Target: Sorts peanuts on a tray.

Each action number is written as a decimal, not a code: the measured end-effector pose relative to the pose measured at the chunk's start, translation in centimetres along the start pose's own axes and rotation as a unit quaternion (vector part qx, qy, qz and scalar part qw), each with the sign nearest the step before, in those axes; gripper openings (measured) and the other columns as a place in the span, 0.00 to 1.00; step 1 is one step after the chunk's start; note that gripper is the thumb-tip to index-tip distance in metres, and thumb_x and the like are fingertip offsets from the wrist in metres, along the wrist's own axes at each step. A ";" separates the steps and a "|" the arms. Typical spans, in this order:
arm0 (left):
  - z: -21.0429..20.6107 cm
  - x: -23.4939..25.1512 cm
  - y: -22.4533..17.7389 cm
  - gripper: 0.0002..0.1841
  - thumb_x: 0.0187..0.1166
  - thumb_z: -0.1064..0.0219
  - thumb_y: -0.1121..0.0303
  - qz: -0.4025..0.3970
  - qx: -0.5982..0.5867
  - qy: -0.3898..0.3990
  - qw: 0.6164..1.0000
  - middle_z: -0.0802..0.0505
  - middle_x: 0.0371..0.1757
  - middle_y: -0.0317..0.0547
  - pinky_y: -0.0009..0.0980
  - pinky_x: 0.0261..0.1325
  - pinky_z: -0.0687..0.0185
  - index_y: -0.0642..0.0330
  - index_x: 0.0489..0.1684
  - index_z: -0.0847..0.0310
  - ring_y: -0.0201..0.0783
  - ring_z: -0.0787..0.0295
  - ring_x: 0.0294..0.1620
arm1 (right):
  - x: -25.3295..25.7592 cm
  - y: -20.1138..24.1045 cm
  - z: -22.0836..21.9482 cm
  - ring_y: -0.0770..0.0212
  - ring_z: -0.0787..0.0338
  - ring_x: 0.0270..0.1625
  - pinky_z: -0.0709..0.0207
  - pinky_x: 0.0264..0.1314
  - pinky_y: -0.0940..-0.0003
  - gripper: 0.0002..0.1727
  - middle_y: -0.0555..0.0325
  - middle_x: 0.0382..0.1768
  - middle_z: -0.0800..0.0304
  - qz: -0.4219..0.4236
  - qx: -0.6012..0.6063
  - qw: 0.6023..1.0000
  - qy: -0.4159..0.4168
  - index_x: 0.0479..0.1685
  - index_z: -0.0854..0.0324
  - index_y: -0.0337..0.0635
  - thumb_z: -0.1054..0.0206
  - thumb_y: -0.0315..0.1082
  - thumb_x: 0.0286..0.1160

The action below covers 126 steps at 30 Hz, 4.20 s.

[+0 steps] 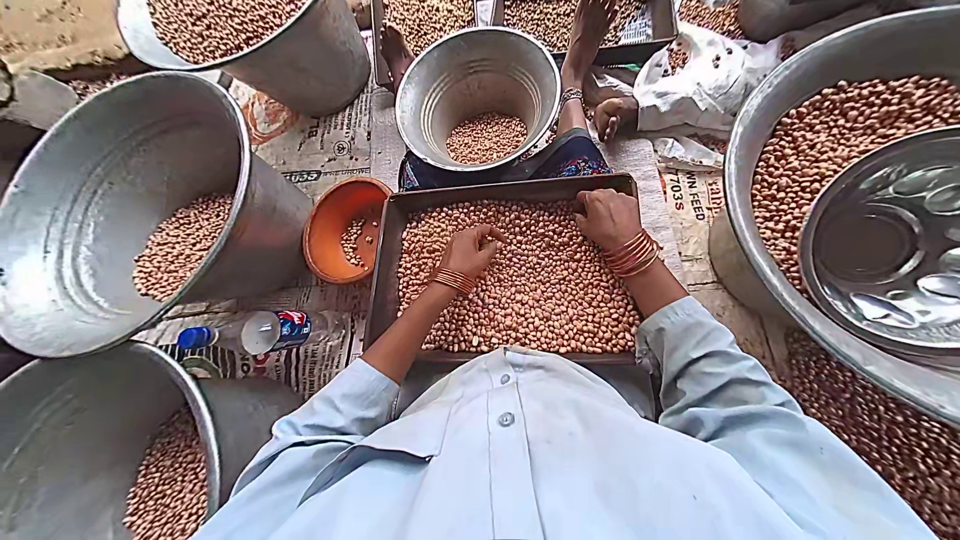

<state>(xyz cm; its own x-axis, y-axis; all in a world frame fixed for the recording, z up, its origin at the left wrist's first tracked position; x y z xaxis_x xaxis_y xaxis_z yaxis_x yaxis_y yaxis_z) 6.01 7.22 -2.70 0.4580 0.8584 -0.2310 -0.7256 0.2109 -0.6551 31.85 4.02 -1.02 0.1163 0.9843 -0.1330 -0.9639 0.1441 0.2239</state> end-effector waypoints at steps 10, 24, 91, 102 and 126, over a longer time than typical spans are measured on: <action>-4.7 -0.8 -5.4 0.12 0.83 0.34 0.68 -0.116 0.187 0.067 0.973 0.06 0.58 0.58 0.63 0.63 0.18 0.59 0.57 0.10 0.60 0.09 0.62 | 0.4 -1.9 0.7 0.71 0.27 0.24 0.33 0.30 0.69 0.08 0.65 0.25 0.23 0.043 0.470 0.877 -0.091 0.45 0.21 0.43 0.41 0.33 0.75; 1.4 0.2 0.6 0.09 0.80 0.41 0.76 -0.052 -0.162 0.064 0.983 0.11 0.31 0.40 0.30 0.32 0.25 0.64 0.44 0.13 0.28 0.23 0.24 | -7.0 2.4 -0.7 0.35 0.07 0.49 0.19 0.45 0.34 0.07 0.39 0.41 0.07 0.053 0.030 0.997 0.050 0.41 0.09 0.38 0.30 0.32 0.75; 5.3 2.7 2.6 0.13 0.80 0.29 0.66 0.009 0.131 -0.101 0.986 0.06 0.54 0.59 0.62 0.66 0.19 0.56 0.59 0.08 0.59 0.09 0.59 | 0.9 6.9 -2.5 0.40 0.07 0.53 0.19 0.51 0.36 0.11 0.46 0.47 0.05 0.122 0.109 0.984 0.065 0.55 0.08 0.50 0.32 0.37 0.81; 0.3 -1.8 -1.1 0.13 0.70 0.24 0.80 -0.035 -0.230 0.208 0.950 0.08 0.36 0.37 0.25 0.43 0.15 0.64 0.50 0.15 0.24 0.14 0.34 | -5.3 13.8 3.2 0.48 0.06 0.40 0.14 0.46 0.46 0.04 0.49 0.36 0.06 0.295 0.183 0.936 0.049 0.43 0.08 0.41 0.28 0.28 0.75; 5.6 -0.9 4.7 0.11 0.75 0.22 0.60 0.030 0.210 -0.077 0.974 0.10 0.55 0.62 0.62 0.66 0.26 0.50 0.50 0.05 0.65 0.18 0.64 | -7.7 2.0 0.1 0.31 0.10 0.59 0.18 0.56 0.33 0.23 0.32 0.53 0.10 -0.109 -0.046 0.967 0.226 0.69 0.22 0.32 0.31 0.33 0.78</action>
<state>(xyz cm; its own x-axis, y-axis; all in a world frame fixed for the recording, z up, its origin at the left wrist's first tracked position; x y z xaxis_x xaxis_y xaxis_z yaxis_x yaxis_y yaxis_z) -0.65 10.02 -1.54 0.3496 0.9283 -0.1271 -0.9096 0.3037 -0.2836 29.06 -3.27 0.57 0.2231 0.7837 -0.5797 -0.9477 0.3137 0.0594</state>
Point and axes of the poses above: each hand's wrist, its own x-axis towards the middle knuckle, its own z-axis out of the back of the hand, y = z × x, the point moved 5 cm from there along x, towards the middle knuckle
